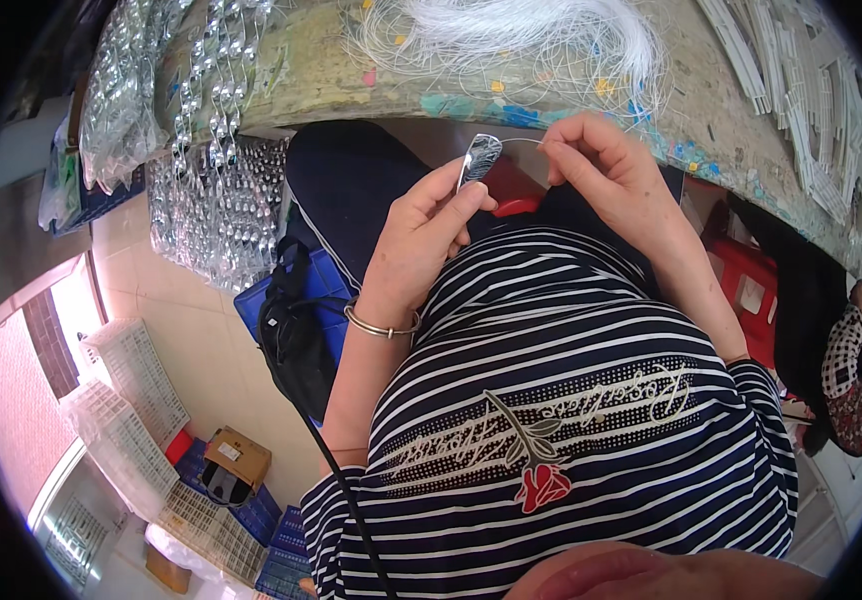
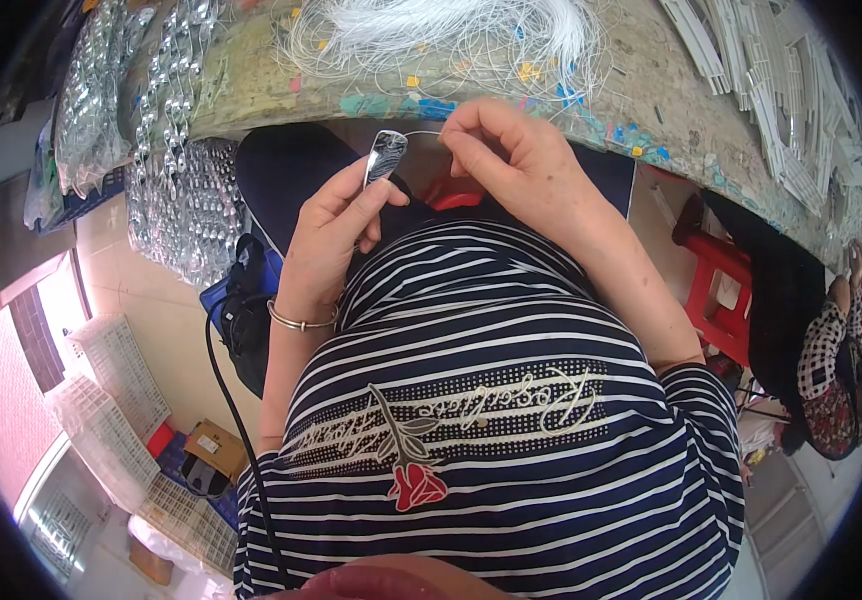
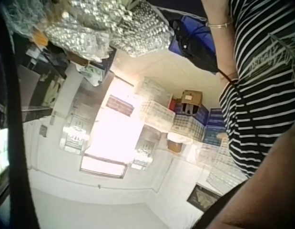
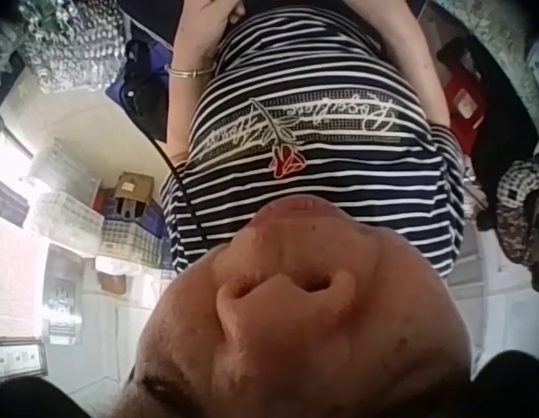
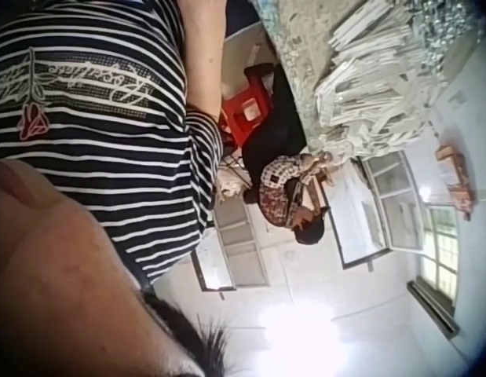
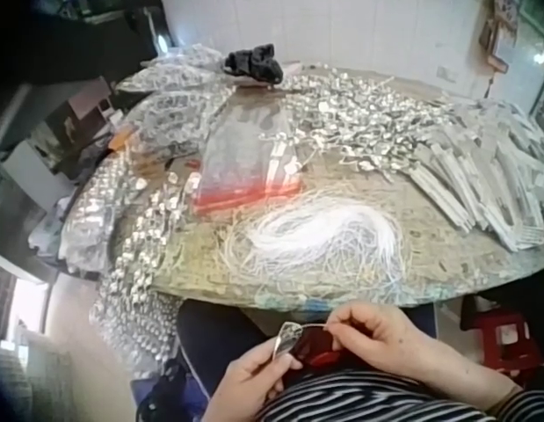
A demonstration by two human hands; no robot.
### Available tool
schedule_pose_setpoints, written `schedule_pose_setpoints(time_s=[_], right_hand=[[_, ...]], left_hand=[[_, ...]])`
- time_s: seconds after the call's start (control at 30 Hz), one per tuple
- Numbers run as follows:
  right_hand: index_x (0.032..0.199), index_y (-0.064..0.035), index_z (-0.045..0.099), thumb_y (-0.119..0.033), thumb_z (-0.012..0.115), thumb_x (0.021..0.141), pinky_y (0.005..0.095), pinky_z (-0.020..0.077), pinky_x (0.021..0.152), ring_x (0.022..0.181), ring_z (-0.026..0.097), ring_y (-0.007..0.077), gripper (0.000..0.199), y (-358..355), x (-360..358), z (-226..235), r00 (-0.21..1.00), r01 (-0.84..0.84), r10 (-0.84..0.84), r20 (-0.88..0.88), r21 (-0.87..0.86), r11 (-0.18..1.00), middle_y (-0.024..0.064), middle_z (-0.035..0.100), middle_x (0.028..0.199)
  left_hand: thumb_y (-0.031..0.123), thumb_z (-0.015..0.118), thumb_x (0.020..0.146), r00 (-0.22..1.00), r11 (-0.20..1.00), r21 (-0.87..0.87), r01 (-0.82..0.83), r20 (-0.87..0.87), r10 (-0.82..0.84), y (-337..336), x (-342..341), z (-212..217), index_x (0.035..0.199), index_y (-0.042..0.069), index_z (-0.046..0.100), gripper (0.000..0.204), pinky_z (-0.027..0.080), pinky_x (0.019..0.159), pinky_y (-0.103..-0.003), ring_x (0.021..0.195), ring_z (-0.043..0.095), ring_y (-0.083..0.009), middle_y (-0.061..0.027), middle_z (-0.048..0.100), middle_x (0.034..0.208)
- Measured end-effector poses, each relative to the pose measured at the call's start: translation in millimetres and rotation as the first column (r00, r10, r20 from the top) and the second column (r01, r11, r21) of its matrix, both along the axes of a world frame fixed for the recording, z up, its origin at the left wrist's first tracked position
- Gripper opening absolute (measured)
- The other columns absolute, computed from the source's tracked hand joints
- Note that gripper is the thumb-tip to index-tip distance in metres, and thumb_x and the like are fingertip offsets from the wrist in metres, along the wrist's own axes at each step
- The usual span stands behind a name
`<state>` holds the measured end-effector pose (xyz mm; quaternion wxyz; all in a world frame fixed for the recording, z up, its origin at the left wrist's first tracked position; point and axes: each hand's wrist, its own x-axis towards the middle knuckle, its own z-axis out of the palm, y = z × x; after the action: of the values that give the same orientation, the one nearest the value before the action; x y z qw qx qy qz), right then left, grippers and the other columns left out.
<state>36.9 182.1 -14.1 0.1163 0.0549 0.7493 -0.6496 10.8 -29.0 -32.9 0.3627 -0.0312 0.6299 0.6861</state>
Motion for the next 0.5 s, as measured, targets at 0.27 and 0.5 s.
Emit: schedule_pose_setpoints(time_s=[0.27, 0.5], right_hand=[[0.097, -0.0015, 0.055, -0.009, 0.052, 0.092, 0.0190, 0.0437, 0.069, 0.075, 0.053, 0.0056, 0.010, -10.5, 4.3, -3.2, 0.997, -0.073, 0.073, 0.000, 0.001, 0.997, -0.0002, 0.055, 0.081], [0.093, 0.0014, 0.055, -0.010, 0.053, 0.091, 0.0232, 0.0522, 0.062, 0.070, 0.064, 0.0119, 0.012, -15.7, -0.4, -3.7, 0.993, -0.084, 0.090, -0.073, 0.076, 0.994, 0.0061, 0.062, 0.078]], left_hand=[[0.015, 0.056, 0.091, 0.999, 1.000, -0.021, 0.016, -0.027, -0.017, -1.4, 0.7, -1.0, 0.123, 0.003, 0.054, 0.034, 0.037, 0.051, -0.014, 0.059, 0.045, -0.0009, -0.0018, 0.064, 0.087], [0.016, 0.051, 0.093, 0.997, 0.997, 0.013, 0.074, -0.040, -0.073, 0.4, 2.1, 3.8, 0.127, 0.004, 0.050, 0.036, 0.038, 0.054, -0.014, 0.062, 0.046, -0.0012, -0.0013, 0.063, 0.091]])
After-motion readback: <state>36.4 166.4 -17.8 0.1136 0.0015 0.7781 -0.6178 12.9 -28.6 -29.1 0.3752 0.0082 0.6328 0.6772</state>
